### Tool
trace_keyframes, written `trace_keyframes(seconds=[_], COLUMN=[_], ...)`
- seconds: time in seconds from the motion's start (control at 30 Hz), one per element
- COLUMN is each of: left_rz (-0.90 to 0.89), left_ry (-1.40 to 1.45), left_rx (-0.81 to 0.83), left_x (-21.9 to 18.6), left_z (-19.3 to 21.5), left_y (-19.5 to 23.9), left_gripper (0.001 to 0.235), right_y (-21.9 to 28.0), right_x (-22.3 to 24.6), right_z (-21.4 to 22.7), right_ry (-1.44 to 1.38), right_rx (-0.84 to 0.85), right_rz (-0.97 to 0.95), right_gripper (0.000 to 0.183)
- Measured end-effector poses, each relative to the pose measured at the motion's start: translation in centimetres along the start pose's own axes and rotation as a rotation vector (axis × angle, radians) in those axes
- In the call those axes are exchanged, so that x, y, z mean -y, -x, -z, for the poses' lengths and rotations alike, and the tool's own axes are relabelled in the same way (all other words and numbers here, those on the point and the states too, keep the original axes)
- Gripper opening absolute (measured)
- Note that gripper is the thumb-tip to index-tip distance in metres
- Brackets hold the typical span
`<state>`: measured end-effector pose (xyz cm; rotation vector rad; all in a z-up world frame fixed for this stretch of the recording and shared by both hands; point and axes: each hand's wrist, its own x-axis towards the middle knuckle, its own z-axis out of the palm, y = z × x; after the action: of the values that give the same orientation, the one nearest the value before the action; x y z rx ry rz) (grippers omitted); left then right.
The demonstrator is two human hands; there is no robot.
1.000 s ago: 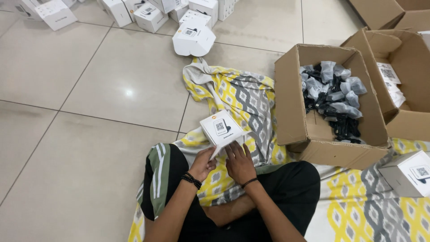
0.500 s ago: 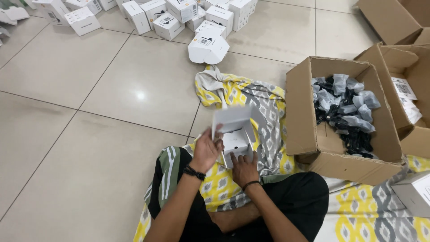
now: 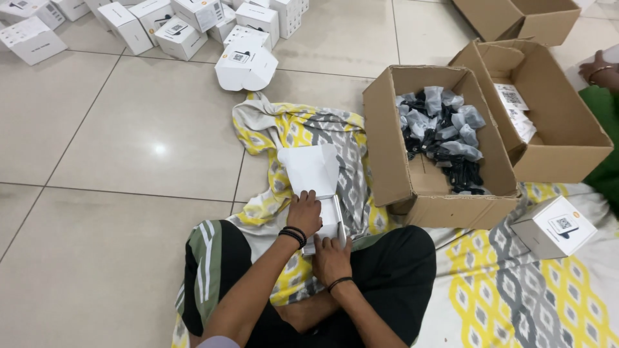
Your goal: The person sits on a patterned cloth on the floor and repeatedly packs small white boxes. They open each box, place a small wrapped item inside, close the box, and set it aside. A large cardboard box containing wrapped items is nearby.
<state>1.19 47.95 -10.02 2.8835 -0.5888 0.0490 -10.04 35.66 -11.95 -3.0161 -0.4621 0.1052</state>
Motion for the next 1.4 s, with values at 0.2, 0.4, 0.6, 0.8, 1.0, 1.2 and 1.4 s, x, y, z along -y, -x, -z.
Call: trace_keyframes(seconds=[0.2, 0.4, 0.6, 0.8, 1.0, 1.2, 1.4], left_rz=[0.088, 0.0, -0.021, 0.313, 0.636, 0.593, 0.322], left_ry=[-0.097, -0.128, 0.074, 0.108, -0.029, -0.092, -0.014], left_rx=[0.158, 0.117, -0.058, -0.258, 0.073, 0.083, -0.204], left_x=[-0.8, -1.2, -1.2, 5.8, 12.1, 10.6, 6.3], left_z=[1.0, 2.4, 11.5, 14.0, 4.7, 2.2, 6.9], left_y=[-1.2, -1.0, 0.1, 2.3, 4.2, 6.7, 6.4], left_gripper=[0.027, 0.042, 0.053, 0.066, 0.059, 0.05, 0.05], right_y=[0.6, 0.8, 0.8, 0.4, -0.8, -1.0, -7.4], right_x=[-0.1, -0.2, -0.8, -0.6, -1.7, -8.0, -27.3], right_z=[0.8, -0.8, -1.3, -0.1, 2.0, 13.2, 13.8], right_ry=[-0.067, -0.019, -0.055, -0.13, -0.168, -0.302, -0.176], right_rx=[-0.055, -0.127, -0.061, 0.052, 0.024, -0.22, -0.467], right_rz=[-0.01, -0.006, -0.061, -0.134, -0.107, -0.179, -0.329], right_gripper=[0.057, 0.051, 0.054, 0.051, 0.076, 0.047, 0.029])
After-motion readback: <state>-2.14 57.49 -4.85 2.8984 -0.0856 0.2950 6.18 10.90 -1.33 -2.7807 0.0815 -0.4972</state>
